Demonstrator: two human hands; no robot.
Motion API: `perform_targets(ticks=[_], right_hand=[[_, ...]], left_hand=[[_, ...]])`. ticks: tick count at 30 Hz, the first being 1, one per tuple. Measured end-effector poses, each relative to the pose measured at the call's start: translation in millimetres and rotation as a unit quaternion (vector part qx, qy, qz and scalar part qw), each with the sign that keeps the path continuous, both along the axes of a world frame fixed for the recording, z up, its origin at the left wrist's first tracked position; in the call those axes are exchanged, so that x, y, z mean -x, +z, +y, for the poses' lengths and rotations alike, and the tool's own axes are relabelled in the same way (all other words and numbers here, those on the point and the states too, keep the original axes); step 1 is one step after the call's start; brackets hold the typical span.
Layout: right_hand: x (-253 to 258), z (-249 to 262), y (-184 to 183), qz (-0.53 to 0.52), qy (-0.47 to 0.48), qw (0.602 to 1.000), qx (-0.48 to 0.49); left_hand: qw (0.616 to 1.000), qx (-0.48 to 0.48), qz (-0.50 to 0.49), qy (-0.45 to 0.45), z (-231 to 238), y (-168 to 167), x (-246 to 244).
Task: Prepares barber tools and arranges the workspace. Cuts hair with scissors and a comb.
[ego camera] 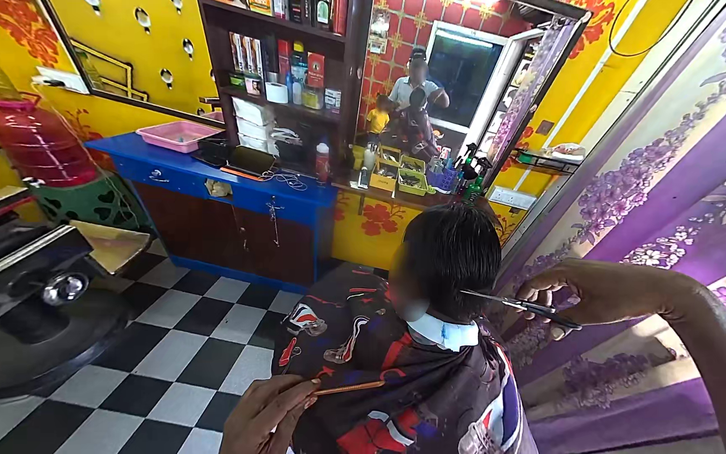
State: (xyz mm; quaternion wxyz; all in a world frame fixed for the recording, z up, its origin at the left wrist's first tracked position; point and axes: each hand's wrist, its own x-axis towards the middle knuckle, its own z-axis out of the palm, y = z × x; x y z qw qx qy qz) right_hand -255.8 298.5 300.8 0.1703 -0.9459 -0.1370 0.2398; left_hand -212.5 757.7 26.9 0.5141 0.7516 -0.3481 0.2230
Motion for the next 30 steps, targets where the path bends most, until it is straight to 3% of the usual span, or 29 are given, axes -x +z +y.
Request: perform_targets(ticks=[30], right_hand=[[-4, 39, 14, 0.017, -0.041, 0.996, 0.082]], left_hand=[[0.999, 0.041, -0.010, 0.006, -5, -31, -17]])
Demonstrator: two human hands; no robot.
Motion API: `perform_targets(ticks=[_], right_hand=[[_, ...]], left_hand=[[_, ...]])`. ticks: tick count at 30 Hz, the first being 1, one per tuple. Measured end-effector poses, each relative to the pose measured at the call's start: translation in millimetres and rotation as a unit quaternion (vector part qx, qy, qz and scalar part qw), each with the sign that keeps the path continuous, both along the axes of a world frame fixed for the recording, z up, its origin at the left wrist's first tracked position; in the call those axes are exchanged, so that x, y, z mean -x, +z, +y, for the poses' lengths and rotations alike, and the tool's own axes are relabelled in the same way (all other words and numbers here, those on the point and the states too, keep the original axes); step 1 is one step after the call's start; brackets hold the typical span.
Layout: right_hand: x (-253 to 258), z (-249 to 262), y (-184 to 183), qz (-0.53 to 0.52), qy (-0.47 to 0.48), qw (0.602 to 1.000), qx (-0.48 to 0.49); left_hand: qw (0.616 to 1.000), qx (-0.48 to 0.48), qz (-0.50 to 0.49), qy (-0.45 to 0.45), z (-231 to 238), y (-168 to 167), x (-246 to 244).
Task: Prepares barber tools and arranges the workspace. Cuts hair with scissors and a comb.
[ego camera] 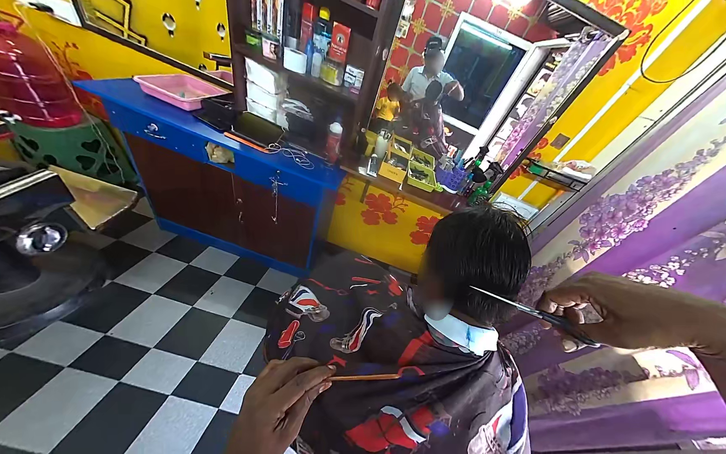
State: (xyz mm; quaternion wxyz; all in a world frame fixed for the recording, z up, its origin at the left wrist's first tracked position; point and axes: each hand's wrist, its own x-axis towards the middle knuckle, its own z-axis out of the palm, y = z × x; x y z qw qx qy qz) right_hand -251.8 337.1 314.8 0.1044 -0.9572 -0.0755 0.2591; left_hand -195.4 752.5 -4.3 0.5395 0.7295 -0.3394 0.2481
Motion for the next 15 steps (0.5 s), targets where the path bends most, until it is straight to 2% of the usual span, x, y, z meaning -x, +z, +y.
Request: perform_targets(ticks=[5, 10, 15], right_hand=[[7, 2, -3, -0.034, 0.010, 0.999, 0.021], [10, 15, 3, 0.014, -0.033, 0.999, 0.041], [4, 34, 7, 0.017, -0.041, 0.999, 0.013]], left_hand=[[1.000, 0.009, 0.007, -0.006, 3, -5, -5], [1.000, 0.017, 0.018, -0.019, 10, -11, -13], [0.999, 0.020, 0.024, -0.038, 15, -16, -21]])
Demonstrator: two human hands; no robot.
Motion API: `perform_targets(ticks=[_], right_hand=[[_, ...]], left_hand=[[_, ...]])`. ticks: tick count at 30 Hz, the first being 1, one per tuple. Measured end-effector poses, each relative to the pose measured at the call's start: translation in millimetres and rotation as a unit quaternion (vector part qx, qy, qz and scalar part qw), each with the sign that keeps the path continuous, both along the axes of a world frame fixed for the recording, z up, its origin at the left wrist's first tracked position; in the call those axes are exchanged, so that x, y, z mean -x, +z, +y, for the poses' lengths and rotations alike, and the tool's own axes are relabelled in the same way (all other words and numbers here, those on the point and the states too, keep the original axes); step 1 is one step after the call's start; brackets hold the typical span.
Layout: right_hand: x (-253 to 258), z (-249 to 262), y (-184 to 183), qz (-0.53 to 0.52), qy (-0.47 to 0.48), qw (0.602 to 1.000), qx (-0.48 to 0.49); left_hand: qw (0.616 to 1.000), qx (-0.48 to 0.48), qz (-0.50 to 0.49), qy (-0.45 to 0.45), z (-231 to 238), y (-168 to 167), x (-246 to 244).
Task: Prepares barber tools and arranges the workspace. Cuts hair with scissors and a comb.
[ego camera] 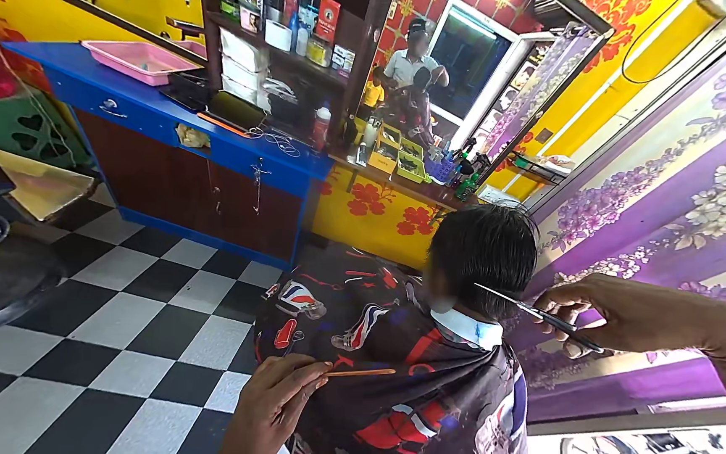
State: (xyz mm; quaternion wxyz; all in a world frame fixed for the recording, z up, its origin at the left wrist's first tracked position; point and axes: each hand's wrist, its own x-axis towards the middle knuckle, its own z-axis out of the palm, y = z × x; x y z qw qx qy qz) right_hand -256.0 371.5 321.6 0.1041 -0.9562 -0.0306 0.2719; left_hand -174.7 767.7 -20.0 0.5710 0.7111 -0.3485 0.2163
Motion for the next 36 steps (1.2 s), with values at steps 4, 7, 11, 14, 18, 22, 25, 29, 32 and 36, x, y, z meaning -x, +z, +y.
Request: perform_targets(ticks=[4, 7, 11, 14, 18, 22, 25, 29, 32, 36], right_hand=[[-7, 19, 1, 0.013, -0.019, 1.000, 0.007], [-7, 29, 0, 0.013, -0.044, 0.999, 0.009], [-3, 31, -4, -0.008, -0.050, 0.999, 0.003], [1, 28, -8, -0.035, -0.025, 0.999, 0.006], [5, 33, -8, -0.036, -0.040, 0.998, 0.028], [11, 40, -11, -0.066, -0.043, 0.995, 0.069], [29, 55, -16, -0.066, -0.045, 0.993, 0.082], [73, 82, -52, -0.159, 0.035, 0.987, 0.014], [92, 110, -92, -0.228, 0.029, 0.973, -0.028], [117, 113, -139, -0.375, -0.099, 0.914, -0.120]], left_hand=[[1.000, 0.001, 0.006, -0.014, 4, -3, -6], [1.000, -0.003, 0.005, -0.024, 9, -3, -11], [0.999, -0.007, 0.007, -0.036, 15, -5, -18], [0.999, -0.001, 0.011, -0.046, 18, -6, -23], [0.998, 0.008, 0.031, -0.054, 22, -3, -26], [0.990, 0.041, 0.096, -0.090, 24, 8, -26], [0.977, 0.056, 0.166, -0.125, 21, 29, -26], [0.974, -0.010, 0.167, -0.150, 4, 69, -23], [0.963, -0.044, 0.084, -0.253, -18, 99, -15], [0.977, 0.001, -0.045, -0.210, -61, 147, -35]])
